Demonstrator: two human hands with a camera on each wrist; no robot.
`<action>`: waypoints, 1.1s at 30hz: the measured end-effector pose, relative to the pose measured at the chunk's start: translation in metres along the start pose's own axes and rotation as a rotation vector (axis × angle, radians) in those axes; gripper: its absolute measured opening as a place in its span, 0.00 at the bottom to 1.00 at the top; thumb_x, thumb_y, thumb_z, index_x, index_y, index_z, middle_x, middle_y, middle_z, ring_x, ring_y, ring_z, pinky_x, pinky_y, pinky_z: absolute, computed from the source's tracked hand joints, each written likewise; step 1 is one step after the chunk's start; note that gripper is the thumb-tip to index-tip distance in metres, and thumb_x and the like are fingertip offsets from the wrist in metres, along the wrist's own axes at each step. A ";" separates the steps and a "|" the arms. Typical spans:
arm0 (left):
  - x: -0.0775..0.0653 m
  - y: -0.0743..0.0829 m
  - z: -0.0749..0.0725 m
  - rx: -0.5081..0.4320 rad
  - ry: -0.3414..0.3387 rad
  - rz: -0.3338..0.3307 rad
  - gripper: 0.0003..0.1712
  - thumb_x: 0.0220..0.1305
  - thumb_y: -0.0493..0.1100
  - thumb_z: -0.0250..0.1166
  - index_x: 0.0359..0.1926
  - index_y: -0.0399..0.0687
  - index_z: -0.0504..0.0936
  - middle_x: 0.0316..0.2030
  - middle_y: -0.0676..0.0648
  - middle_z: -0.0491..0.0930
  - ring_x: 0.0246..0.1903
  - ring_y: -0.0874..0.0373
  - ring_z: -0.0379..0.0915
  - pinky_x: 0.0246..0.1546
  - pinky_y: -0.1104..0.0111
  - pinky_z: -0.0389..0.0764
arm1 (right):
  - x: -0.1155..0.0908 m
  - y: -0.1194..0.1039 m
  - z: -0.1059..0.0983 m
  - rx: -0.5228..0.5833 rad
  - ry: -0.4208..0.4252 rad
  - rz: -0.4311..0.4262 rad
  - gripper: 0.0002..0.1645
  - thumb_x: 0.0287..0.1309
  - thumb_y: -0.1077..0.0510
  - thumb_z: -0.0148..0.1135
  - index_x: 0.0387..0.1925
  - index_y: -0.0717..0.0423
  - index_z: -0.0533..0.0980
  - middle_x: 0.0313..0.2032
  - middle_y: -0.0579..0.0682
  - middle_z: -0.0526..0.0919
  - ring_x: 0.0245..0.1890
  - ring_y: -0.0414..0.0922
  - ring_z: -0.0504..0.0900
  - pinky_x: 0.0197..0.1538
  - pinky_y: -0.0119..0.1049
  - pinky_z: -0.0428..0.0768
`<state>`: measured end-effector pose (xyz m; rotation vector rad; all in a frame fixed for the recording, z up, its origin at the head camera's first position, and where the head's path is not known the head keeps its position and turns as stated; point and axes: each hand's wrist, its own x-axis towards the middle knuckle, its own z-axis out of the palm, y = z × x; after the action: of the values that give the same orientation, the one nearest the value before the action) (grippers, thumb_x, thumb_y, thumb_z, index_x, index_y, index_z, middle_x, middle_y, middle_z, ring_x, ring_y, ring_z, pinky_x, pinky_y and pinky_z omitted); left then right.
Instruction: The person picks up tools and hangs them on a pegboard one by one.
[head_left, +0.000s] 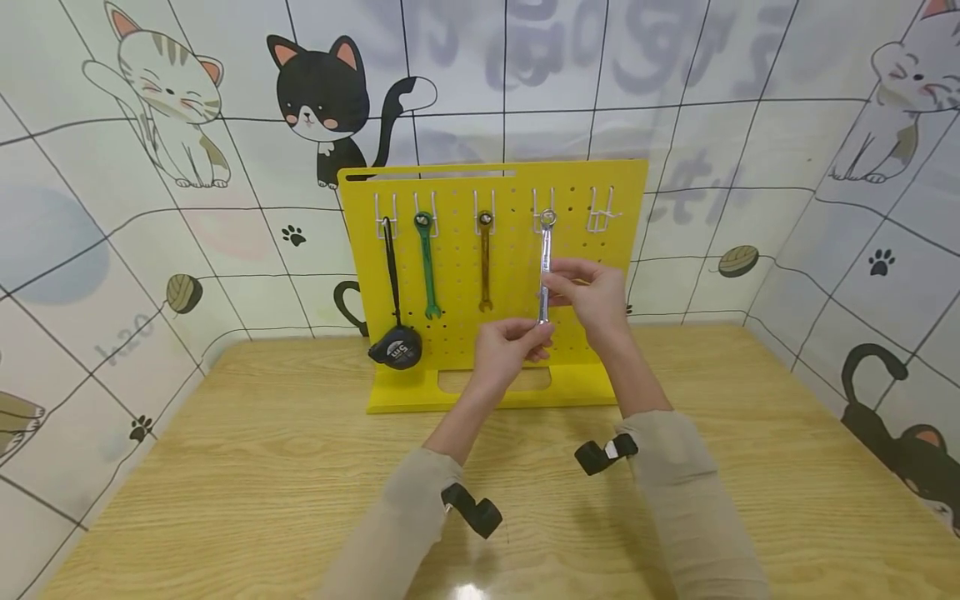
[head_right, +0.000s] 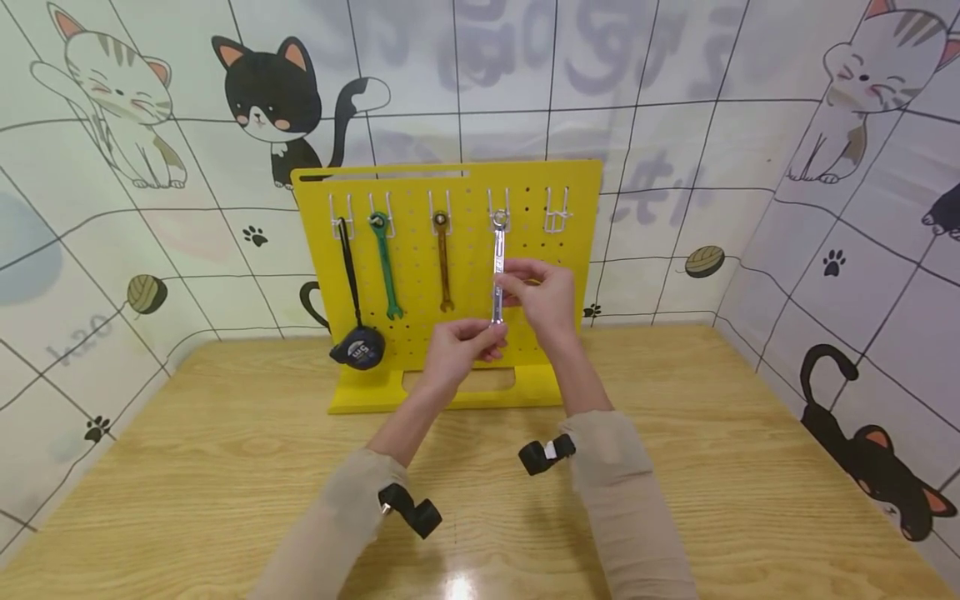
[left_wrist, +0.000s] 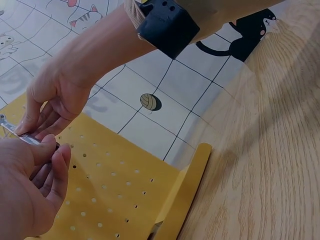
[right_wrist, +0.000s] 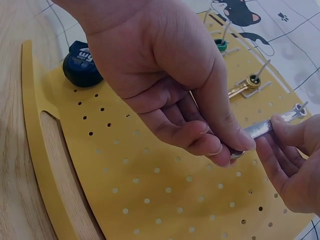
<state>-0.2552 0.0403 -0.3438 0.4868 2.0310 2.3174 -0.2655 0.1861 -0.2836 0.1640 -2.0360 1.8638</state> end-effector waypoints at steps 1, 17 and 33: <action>0.001 -0.001 0.000 0.000 0.003 -0.001 0.12 0.64 0.43 0.71 0.41 0.36 0.89 0.31 0.42 0.87 0.25 0.57 0.82 0.38 0.60 0.87 | 0.001 0.001 0.000 0.001 0.002 0.003 0.17 0.62 0.61 0.71 0.48 0.67 0.83 0.34 0.48 0.87 0.27 0.43 0.87 0.42 0.38 0.86; 0.011 -0.012 -0.002 -0.003 0.060 -0.009 0.13 0.66 0.42 0.70 0.39 0.33 0.88 0.30 0.42 0.87 0.24 0.59 0.82 0.33 0.67 0.86 | 0.015 0.015 0.005 0.111 -0.024 0.038 0.20 0.60 0.63 0.72 0.49 0.74 0.80 0.31 0.46 0.86 0.26 0.43 0.87 0.40 0.37 0.87; 0.027 -0.019 0.002 -0.001 0.144 -0.085 0.14 0.65 0.45 0.71 0.38 0.34 0.89 0.29 0.43 0.86 0.25 0.58 0.82 0.33 0.68 0.86 | 0.024 0.020 0.009 0.069 0.007 0.067 0.19 0.60 0.62 0.72 0.49 0.71 0.81 0.33 0.47 0.87 0.28 0.43 0.87 0.43 0.40 0.86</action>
<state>-0.2835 0.0512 -0.3558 0.2345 2.0661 2.3672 -0.2958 0.1834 -0.2939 0.1087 -1.9969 1.9738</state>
